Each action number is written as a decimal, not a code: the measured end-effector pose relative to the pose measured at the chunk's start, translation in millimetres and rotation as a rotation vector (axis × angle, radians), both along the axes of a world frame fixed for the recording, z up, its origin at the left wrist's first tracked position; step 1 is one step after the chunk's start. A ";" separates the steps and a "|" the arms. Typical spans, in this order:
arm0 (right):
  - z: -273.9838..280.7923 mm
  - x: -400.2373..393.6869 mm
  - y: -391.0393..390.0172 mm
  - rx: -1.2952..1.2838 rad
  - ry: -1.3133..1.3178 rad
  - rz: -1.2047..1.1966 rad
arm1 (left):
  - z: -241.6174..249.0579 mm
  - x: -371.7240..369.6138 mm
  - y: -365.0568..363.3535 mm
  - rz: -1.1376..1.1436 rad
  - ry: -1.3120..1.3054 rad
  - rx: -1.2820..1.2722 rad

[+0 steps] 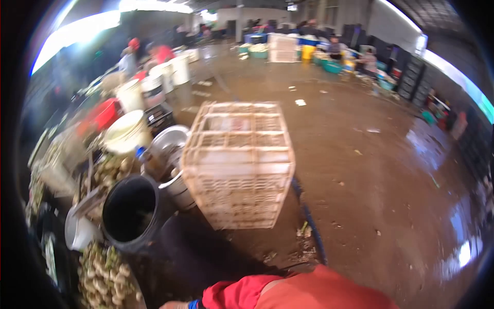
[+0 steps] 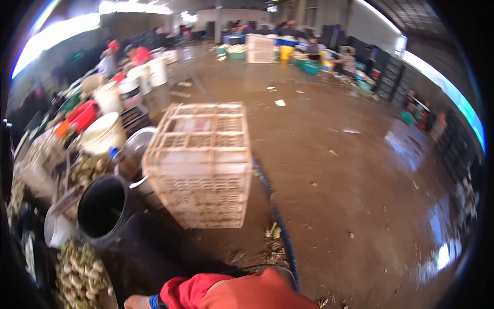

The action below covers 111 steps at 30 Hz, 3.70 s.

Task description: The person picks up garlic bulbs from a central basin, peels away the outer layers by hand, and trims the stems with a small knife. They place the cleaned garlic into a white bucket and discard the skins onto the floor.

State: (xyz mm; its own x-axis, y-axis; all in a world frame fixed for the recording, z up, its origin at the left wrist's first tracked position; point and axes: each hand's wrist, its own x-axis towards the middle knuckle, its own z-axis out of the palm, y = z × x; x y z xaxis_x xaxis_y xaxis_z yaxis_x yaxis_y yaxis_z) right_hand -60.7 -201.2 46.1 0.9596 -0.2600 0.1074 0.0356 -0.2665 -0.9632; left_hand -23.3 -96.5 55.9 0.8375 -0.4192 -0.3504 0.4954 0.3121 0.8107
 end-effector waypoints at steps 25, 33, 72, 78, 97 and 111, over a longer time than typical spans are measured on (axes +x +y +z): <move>5.4 13.8 5.1 0.053 0.247 0.056 | -30.3 -7.1 39.3 0.196 -0.197 -0.127; 10.6 21.5 -22.5 1.097 -0.073 -0.094 | -30.7 -1.7 50.8 0.217 0.093 -0.336; -86.9 49.4 -14.5 0.121 0.583 0.204 | -95.9 256.6 -13.8 0.030 -0.774 1.253; -72.0 61.0 -6.9 0.695 0.164 -0.152 | -26.8 117.8 13.0 0.083 0.037 0.346; -50.7 46.0 -12.1 0.523 0.297 -0.041 | -35.3 17.2 13.7 0.077 -0.589 0.510; -33.8 38.1 -8.6 0.975 0.284 -0.003 | -47.2 14.7 21.6 0.048 -0.129 -0.023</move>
State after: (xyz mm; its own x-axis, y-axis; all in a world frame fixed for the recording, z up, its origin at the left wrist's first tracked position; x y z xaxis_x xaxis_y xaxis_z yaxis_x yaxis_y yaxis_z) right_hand -22.6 -209.8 12.3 0.9158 -0.1149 -0.3849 -0.2281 0.6399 -0.7338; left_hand -8.6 -74.9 8.6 0.8942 -0.3845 -0.2292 0.3714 0.3517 0.8593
